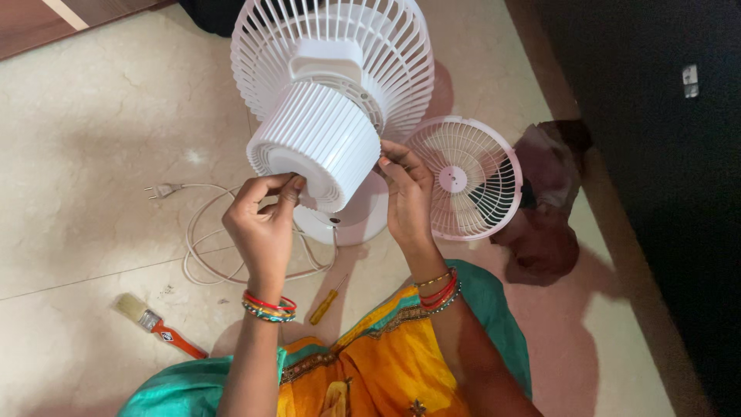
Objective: The person disassembles a white electric fan by removing the front grille and motor housing, then reassembles it by placing the components back and securing them with a screwdriver.
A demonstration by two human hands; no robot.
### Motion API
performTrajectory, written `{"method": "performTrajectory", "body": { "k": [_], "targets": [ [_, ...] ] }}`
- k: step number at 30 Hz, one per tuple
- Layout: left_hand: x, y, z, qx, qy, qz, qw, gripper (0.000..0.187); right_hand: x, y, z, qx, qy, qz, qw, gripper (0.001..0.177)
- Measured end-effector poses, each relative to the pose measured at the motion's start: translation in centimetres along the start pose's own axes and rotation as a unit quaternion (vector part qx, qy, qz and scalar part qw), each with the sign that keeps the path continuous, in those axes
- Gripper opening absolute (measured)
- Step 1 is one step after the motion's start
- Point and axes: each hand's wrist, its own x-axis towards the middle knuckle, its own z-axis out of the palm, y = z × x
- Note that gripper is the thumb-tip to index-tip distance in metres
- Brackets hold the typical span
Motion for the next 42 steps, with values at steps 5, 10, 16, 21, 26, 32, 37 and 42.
{"method": "performTrajectory", "body": {
  "k": [5,10,16,21,26,32,37,42],
  "targets": [
    [0.1,-2.6,-2.1,-0.127,-0.059,-0.158,0.978,0.005,-2.0,0.5,1.8,-0.084,0.023,-0.093,0.992,0.023],
    [-1.2,-8.1,-4.5,-0.212,-0.016,-0.246,0.946,0.022,-8.6,2.9,6.7,-0.178,0.049,-0.198,0.963,0.047],
    [-2.4,-14.5,-5.9,-0.328,-0.028,-0.366,0.871,0.029,-11.6,3.8,7.8,-0.224,-0.068,-0.232,0.944,0.034],
    [-2.5,-16.1,-6.2,-0.400,-0.032,-0.376,0.835,0.039,-11.2,3.7,7.5,-0.181,-0.088,-0.227,0.953,0.025],
    [-3.0,-16.2,-5.6,-0.409,-0.063,-0.303,0.859,0.036,-9.6,3.8,7.4,-0.097,-0.033,-0.058,0.993,0.025],
    [-2.8,-14.6,-5.8,-0.405,-0.067,-0.255,0.875,0.044,-6.9,3.1,6.6,-0.067,-0.038,-0.026,0.997,0.048],
    [-2.4,-11.0,-4.9,-0.339,-0.021,-0.249,0.907,0.043,-4.3,2.9,4.5,-0.023,-0.097,0.054,0.994,0.052],
    [-2.0,-6.5,-2.4,-0.255,0.032,-0.193,0.947,0.015,-3.0,4.7,2.5,0.049,-0.107,0.089,0.989,0.047]
  ]
}}
